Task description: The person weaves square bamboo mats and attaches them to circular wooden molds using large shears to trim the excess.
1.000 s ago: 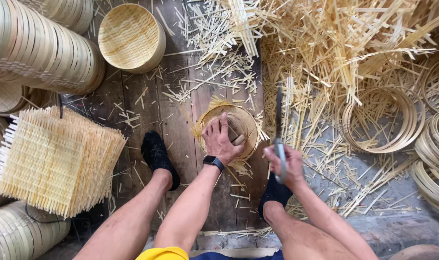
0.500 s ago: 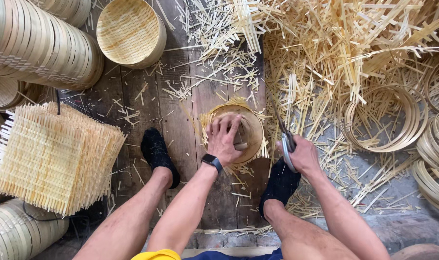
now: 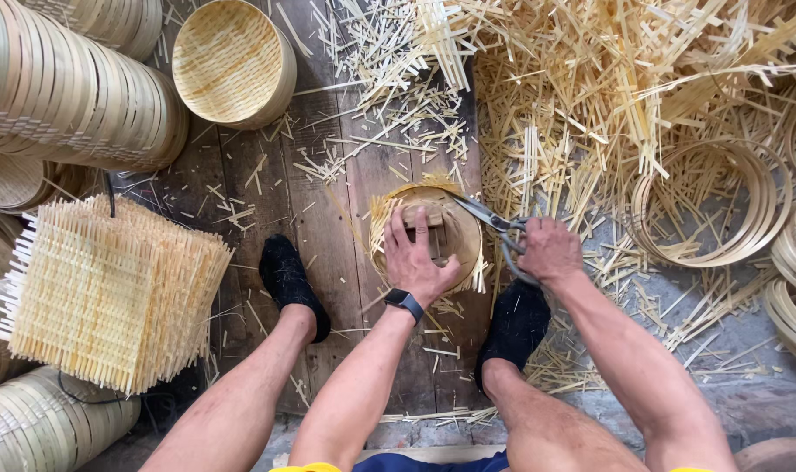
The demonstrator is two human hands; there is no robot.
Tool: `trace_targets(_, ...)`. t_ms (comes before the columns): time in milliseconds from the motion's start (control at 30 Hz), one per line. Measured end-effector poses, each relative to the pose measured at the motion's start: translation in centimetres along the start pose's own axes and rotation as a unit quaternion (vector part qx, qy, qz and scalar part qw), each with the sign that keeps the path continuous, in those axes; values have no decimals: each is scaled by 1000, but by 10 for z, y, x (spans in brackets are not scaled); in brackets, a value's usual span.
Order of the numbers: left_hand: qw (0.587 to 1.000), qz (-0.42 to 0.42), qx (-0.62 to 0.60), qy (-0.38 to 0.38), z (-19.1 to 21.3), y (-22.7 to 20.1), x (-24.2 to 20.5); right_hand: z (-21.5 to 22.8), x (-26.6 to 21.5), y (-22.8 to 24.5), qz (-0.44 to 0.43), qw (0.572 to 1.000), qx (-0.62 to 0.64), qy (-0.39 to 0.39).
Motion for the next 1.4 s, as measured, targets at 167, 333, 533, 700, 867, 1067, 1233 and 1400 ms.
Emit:
trace_targets(167,998,-38,-3,50,-5,-1,2,37,-10,-4,44,992,-12,-114)
trace_targets(333,991,-68,0,112,-13,-3,4,48,-1,25,44,982,-45,-179)
trace_targets(533,981,-141,-21,134,-12,-7,6,42,-1,-3,73,990,-45,-114)
trace_targets(700,971,-174,-44,157,-9,-15,6,51,4,24,70,983,-56,-161)
trace_targets(867,994,-100,14,46,8,-16,0,19,9,-10,84,992,-37,-86)
trace_targets(1067,986,161,-18,-32,-17,2,-11,84,-10,11,103,964,-71,-236)
trace_targets(1233,998,57,4,22,-21,-8,-6,43,13,17,63,984,-78,-149)
trace_targets(1400,999,-16,-24,15,-12,-15,-5,16,11,-14,66,992,-74,-74)
Point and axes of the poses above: each hand's wrist, its own x-axis towards the middle knuckle, its own z-axis out of the back of the hand, y = z × x, the point moved 10 cm from there along x, towards the middle knuckle, and after that the axes turned 8 degrees about -z, right-handed, at the moved point
